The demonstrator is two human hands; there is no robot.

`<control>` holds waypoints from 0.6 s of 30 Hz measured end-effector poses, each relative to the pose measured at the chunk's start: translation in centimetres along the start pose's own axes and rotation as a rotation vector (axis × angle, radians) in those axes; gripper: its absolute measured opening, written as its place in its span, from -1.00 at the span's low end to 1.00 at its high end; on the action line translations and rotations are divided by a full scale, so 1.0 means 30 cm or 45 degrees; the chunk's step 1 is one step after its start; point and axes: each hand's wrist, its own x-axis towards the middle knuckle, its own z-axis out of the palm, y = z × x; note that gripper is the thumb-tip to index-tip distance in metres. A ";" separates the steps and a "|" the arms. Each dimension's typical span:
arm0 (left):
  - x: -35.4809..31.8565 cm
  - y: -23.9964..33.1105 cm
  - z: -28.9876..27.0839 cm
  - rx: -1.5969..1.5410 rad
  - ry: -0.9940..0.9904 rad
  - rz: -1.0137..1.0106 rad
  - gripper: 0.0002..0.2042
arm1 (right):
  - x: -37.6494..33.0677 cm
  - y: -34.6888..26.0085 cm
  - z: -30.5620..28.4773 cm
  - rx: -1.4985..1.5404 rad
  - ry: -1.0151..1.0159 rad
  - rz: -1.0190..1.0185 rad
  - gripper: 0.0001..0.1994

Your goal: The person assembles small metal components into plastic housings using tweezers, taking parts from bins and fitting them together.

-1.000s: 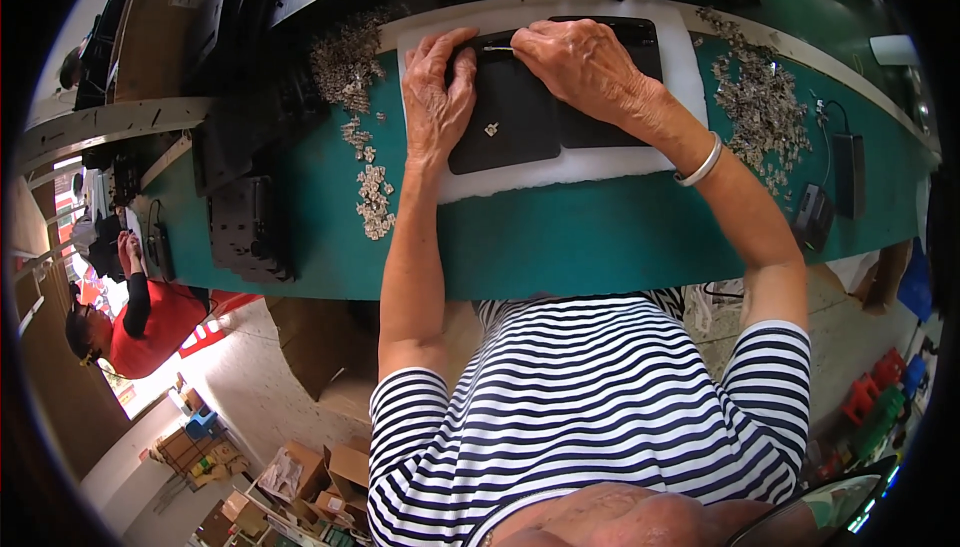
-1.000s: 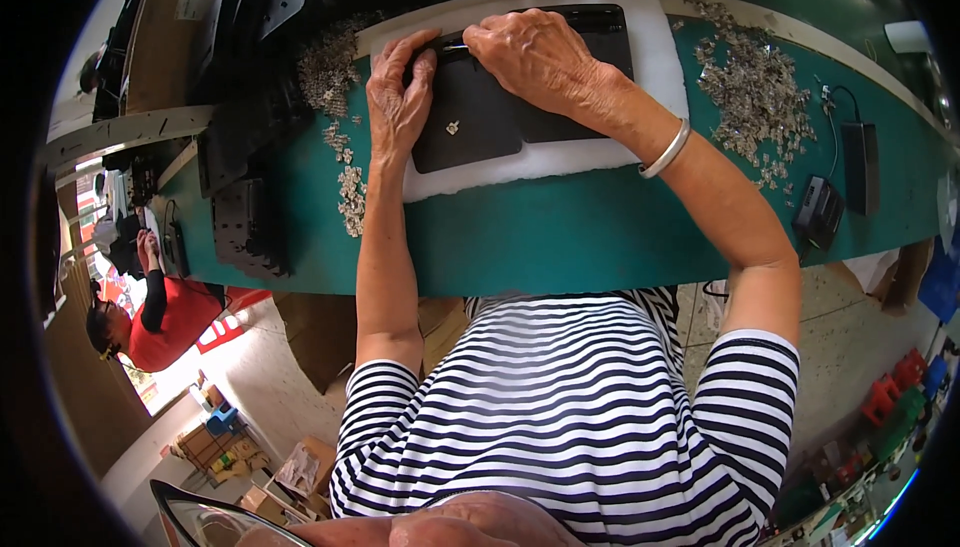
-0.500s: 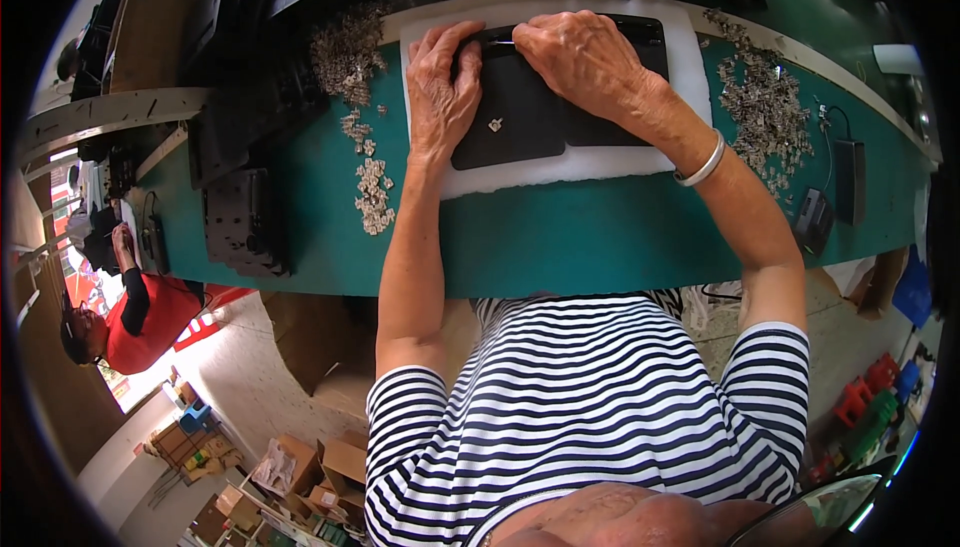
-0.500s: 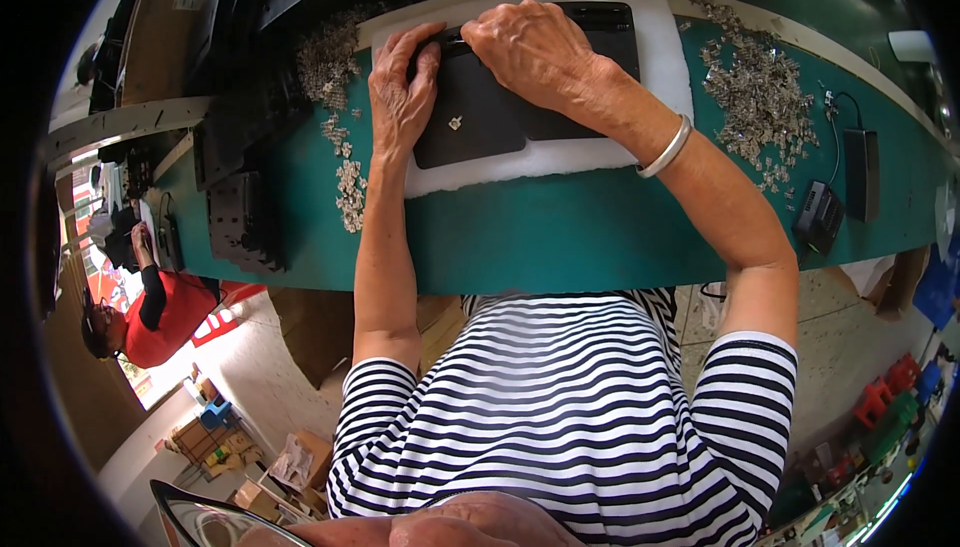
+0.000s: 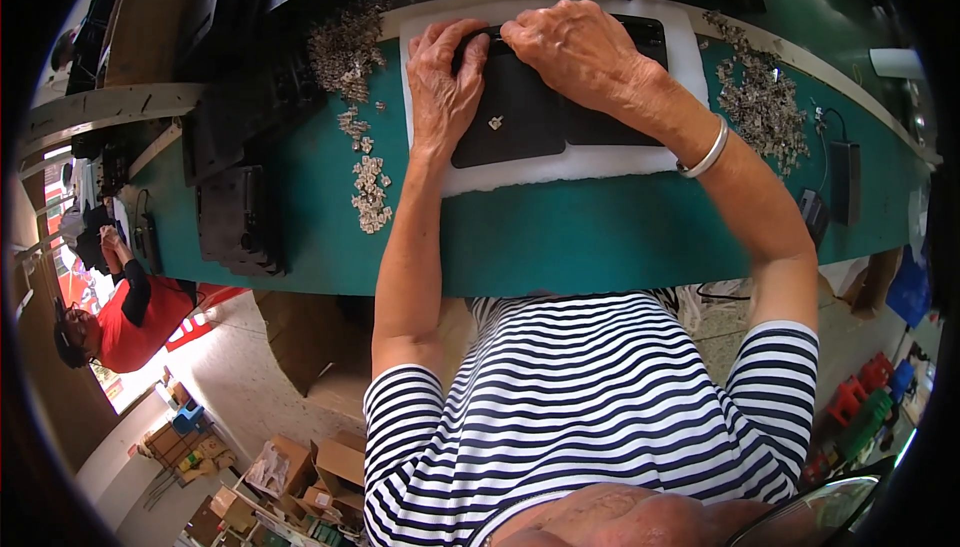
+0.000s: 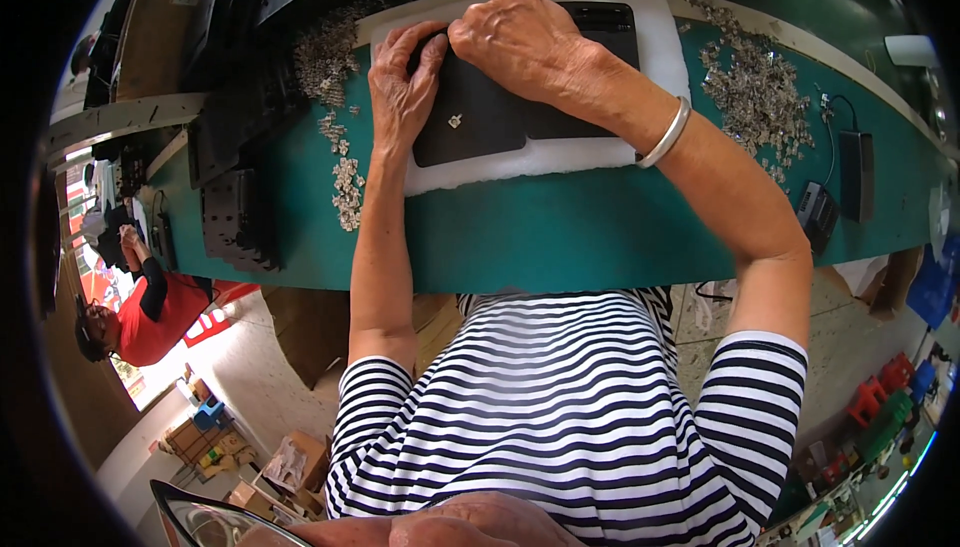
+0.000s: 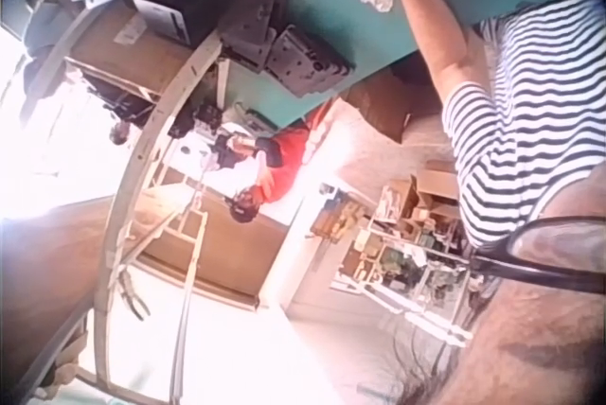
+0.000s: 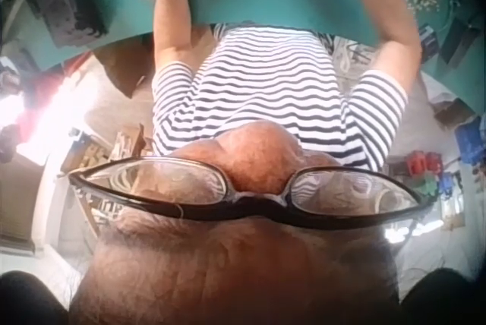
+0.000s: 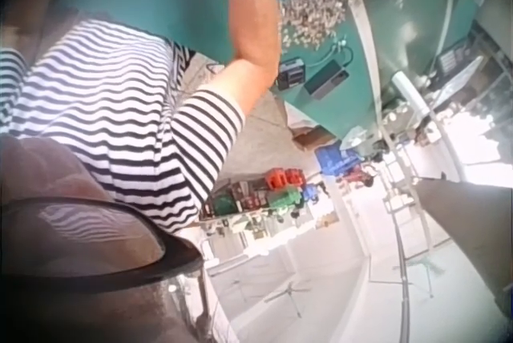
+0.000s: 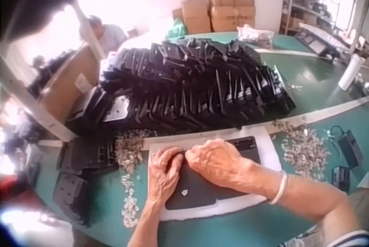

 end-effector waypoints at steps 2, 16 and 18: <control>0.003 -0.002 0.003 -0.016 0.018 -0.006 -0.84 | 0.008 0.011 0.002 -0.034 -0.006 -0.097 -0.94; 0.007 -0.024 0.029 0.013 0.143 0.092 -0.86 | 0.130 -0.032 -0.063 -0.438 -0.376 -0.273 -0.83; -0.001 -0.033 0.029 0.044 0.135 0.081 -0.86 | 0.142 -0.028 -0.060 -0.462 -0.451 -0.359 -0.92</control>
